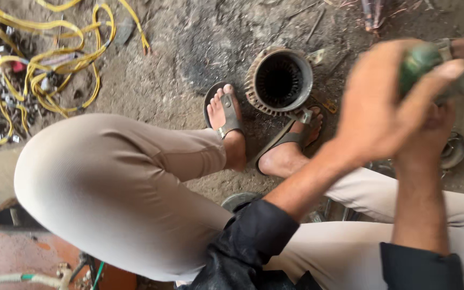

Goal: The person sits on the floor and uses a screwdriver and pliers to remove copper windings from a cylindrical motor component. They repeatedly pry and pull at the windings, occasionally rotating the component to access different sections.

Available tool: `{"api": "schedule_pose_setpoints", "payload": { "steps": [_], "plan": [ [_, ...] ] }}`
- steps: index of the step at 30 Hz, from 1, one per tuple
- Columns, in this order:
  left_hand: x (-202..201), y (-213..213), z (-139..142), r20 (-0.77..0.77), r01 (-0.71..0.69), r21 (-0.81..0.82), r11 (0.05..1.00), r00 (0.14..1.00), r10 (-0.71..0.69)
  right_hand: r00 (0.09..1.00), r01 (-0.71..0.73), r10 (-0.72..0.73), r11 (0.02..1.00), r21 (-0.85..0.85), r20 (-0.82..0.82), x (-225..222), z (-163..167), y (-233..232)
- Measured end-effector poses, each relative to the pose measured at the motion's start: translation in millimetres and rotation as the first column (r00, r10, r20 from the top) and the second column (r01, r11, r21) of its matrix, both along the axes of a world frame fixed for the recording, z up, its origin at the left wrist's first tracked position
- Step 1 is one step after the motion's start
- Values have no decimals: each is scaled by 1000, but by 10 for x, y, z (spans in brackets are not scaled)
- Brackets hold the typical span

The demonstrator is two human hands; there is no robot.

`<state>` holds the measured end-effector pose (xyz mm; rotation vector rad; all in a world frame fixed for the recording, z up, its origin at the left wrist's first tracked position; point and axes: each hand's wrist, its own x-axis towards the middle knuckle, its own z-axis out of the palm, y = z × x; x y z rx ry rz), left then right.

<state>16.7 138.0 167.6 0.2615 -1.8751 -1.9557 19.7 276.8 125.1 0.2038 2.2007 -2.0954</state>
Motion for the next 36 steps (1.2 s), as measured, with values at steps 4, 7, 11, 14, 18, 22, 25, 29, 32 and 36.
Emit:
{"api": "schedule_pose_setpoints", "payload": {
  "steps": [4,7,11,14,18,22,25,29,32,36],
  "plan": [
    [120,-548,-389,245,-282,-80,956,924,293,934,-39,272,723,690,-232,-349,-92,249],
    [274,-872,-994,289,-517,-146,843,793,536,980,-139,180,287,948,90,-553,-483,382],
    [330,-826,-1693,367,-468,-260,845,761,535,911,-398,-52,153,904,410,-405,-1077,547],
    [233,-748,-1861,399,-461,-229,858,759,514,796,-580,-113,139,802,595,-275,-1271,608],
    [77,-787,-1816,336,-468,-293,834,766,548,665,-736,-105,75,673,739,-399,-1334,637],
    [71,-833,-1873,278,-464,-257,847,804,525,800,-598,144,263,757,582,-712,-1199,381],
    [30,-999,-2004,305,-363,-231,903,854,422,924,-377,315,653,657,217,-909,-1159,-97],
    [-433,-1588,-2135,308,-54,-366,929,935,176,856,-404,513,596,695,57,-947,-1225,-856],
    [-1015,-2065,-2214,403,297,-404,866,907,-123,884,-361,465,612,704,49,-892,-1270,-1215],
    [-1573,-2350,-2348,290,410,-520,749,910,-296,936,-252,352,634,731,18,-789,-1377,-1442]
  ]
}}
